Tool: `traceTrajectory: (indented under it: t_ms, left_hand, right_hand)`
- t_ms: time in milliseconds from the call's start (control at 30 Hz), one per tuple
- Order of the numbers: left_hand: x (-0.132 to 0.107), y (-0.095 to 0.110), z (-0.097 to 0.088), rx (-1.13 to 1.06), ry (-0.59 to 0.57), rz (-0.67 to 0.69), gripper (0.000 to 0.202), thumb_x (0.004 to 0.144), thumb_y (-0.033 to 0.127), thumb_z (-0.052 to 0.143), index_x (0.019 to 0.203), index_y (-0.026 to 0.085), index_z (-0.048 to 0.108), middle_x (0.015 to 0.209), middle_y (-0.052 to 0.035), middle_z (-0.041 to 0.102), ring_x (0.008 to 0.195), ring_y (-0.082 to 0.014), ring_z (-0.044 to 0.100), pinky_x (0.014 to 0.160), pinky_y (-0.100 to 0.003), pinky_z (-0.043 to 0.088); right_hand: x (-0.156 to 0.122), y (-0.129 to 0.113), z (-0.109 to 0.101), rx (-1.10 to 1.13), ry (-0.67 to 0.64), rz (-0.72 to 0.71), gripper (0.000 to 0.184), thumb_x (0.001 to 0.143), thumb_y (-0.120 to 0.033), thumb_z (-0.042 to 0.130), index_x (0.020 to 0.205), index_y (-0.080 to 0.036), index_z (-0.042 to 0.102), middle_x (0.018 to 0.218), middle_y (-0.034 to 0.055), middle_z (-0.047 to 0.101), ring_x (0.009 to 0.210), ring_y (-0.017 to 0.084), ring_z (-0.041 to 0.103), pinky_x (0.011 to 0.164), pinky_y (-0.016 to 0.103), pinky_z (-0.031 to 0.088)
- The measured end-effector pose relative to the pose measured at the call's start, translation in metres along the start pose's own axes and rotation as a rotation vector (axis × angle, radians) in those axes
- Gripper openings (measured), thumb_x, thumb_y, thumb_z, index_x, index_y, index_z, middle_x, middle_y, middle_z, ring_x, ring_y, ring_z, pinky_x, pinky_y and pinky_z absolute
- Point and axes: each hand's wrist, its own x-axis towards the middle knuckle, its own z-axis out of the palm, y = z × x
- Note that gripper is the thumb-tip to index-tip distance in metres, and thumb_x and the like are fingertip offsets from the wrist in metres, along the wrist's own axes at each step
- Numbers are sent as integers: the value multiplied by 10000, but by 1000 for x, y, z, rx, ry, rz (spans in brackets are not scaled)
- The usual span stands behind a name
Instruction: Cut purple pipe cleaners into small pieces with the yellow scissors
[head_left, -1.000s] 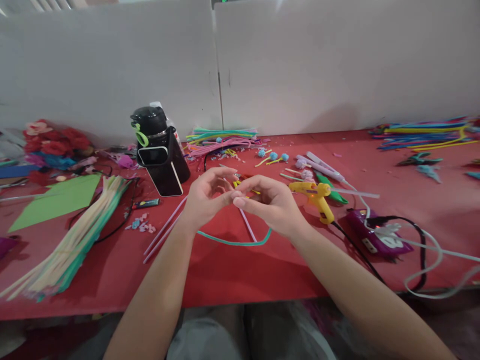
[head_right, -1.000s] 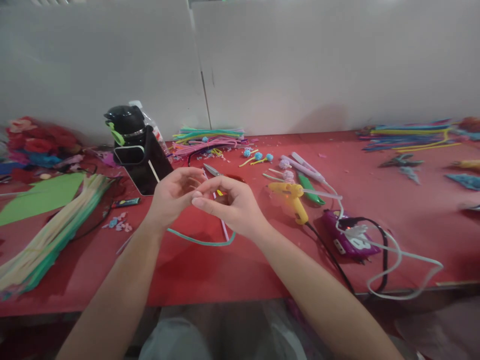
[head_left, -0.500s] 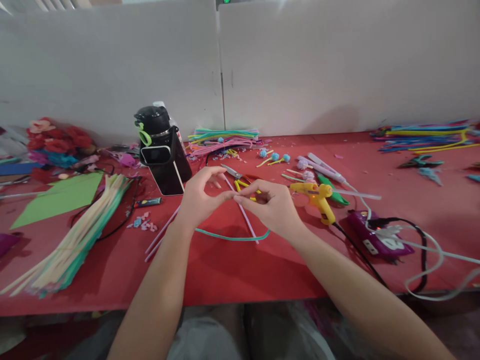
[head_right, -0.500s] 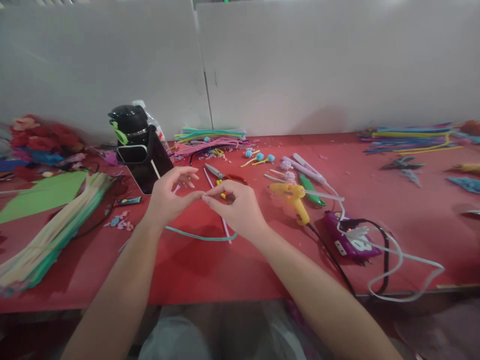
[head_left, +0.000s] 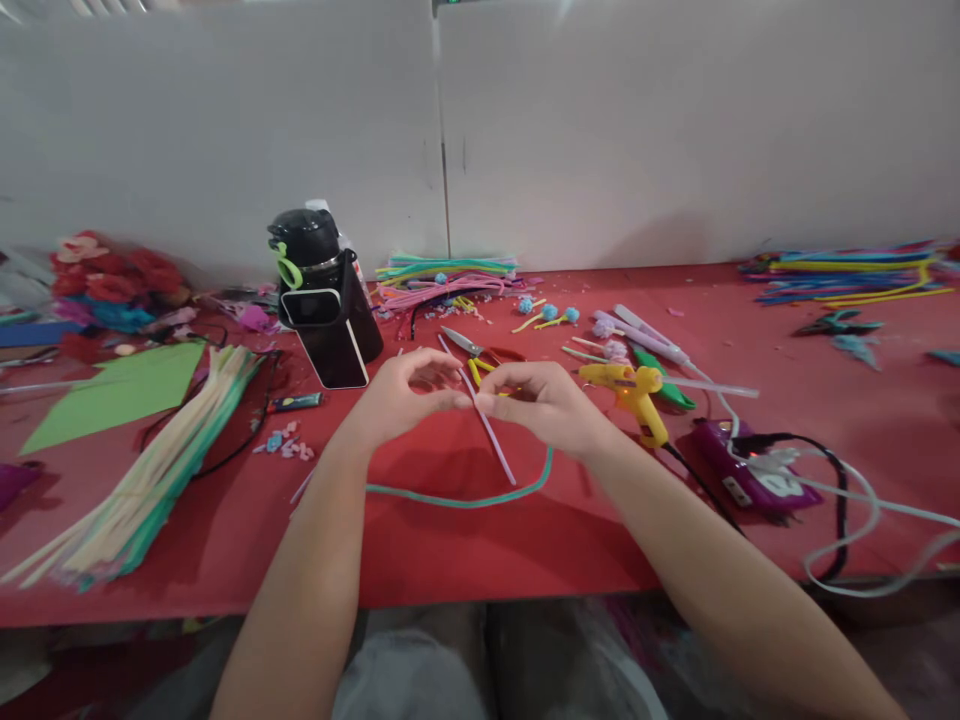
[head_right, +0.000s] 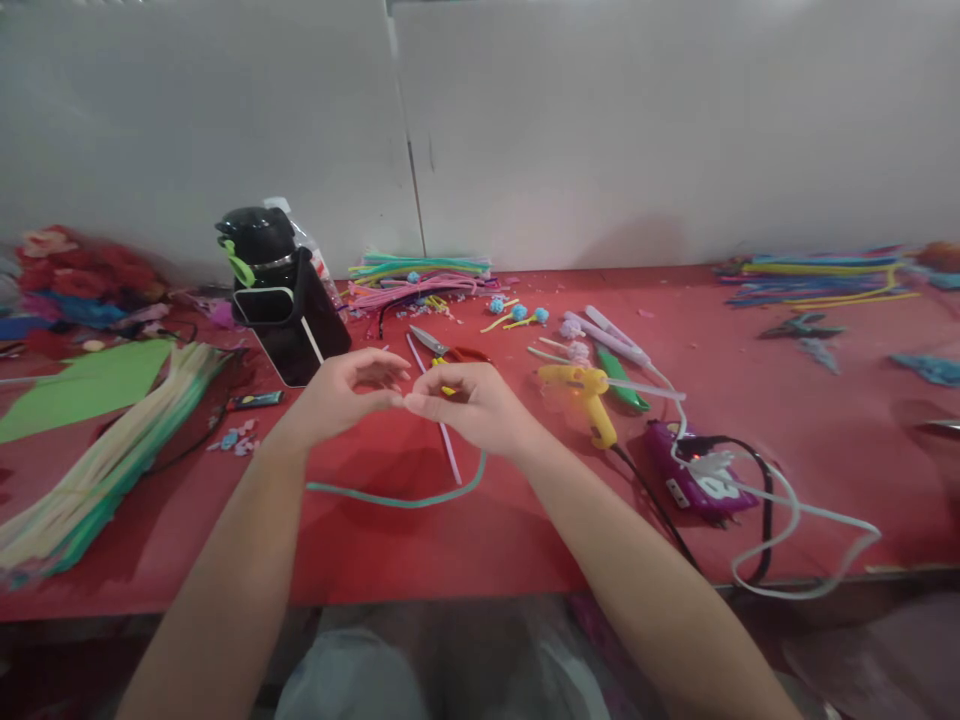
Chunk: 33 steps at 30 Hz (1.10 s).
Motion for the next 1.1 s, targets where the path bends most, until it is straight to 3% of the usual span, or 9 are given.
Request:
traceTrajectory:
  t_ms: [167, 233, 333, 400, 467, 633, 767, 967, 1100]
  left_hand:
    - [-1, 6, 4, -200, -84, -7, 437, 768, 503, 795, 1014, 149, 723, 965, -87, 760, 869, -189, 694, 813, -315, 557]
    - [-3, 9, 12, -247, -199, -35, 449, 796, 541, 759, 1013, 148, 726, 967, -89, 765, 860, -186, 701, 824, -320, 558]
    - [-5, 16, 28, -295, -465, -94, 465, 823, 565, 728, 1022, 145, 726, 950, -96, 772, 836, -189, 713, 809, -322, 564]
    - [-7, 20, 37, -325, -556, -90, 439, 861, 555, 695, 1008, 143, 730, 910, -94, 773, 813, -183, 717, 784, -305, 565]
    - [-7, 24, 40, -344, -506, -88, 413, 888, 543, 669, 942, 139, 734, 851, -87, 771, 758, -165, 711, 734, -276, 560]
    - [-6, 27, 30, -307, -163, -18, 338, 880, 458, 713, 776, 136, 728, 718, -55, 749, 610, -108, 653, 619, -215, 525]
    - [-8, 26, 20, -267, 16, 55, 291, 852, 400, 759, 719, 143, 729, 630, -26, 718, 552, -89, 627, 568, -190, 509]
    - [-8, 26, 19, -253, 61, 95, 280, 792, 382, 817, 683, 141, 725, 595, -20, 705, 534, -86, 628, 544, -179, 511]
    - [-7, 22, 18, -218, 42, 93, 260, 769, 364, 836, 685, 144, 726, 597, -19, 707, 541, -92, 632, 544, -183, 512]
  right_hand:
    - [1, -4, 1, 303, 111, 106, 383, 818, -535, 749, 726, -172, 665, 598, -45, 511, 458, 46, 266, 455, 252, 168]
    - [2, -5, 2, 372, 169, 114, 400, 796, -545, 764, 706, -174, 643, 598, -48, 503, 444, 38, 238, 438, 253, 141]
    - [4, -6, 4, 409, 264, 122, 411, 768, -561, 778, 730, -175, 645, 641, -39, 530, 438, 32, 247, 415, 250, 143]
    - [5, -6, 4, 408, 290, 118, 402, 768, -560, 775, 764, -172, 667, 654, -37, 538, 432, 29, 252, 405, 247, 142]
    - [4, -7, 3, 413, 287, 104, 381, 773, -537, 775, 775, -167, 684, 649, -38, 533, 427, 25, 253, 403, 244, 140]
    - [1, -10, 0, 420, 239, 78, 297, 753, -421, 809, 725, -167, 658, 640, -39, 551, 435, 20, 268, 421, 236, 168]
    - [-1, -11, -1, 349, 164, 89, 257, 752, -379, 832, 784, -177, 678, 620, -58, 512, 488, 45, 318, 453, 229, 239]
    - [-2, -8, 4, 272, 103, 59, 271, 753, -386, 848, 820, -176, 689, 754, -14, 622, 646, 84, 508, 588, 236, 386]
    - [-2, -5, 6, 245, 97, 68, 292, 757, -407, 844, 798, -174, 672, 721, -20, 616, 615, 80, 483, 569, 239, 366]
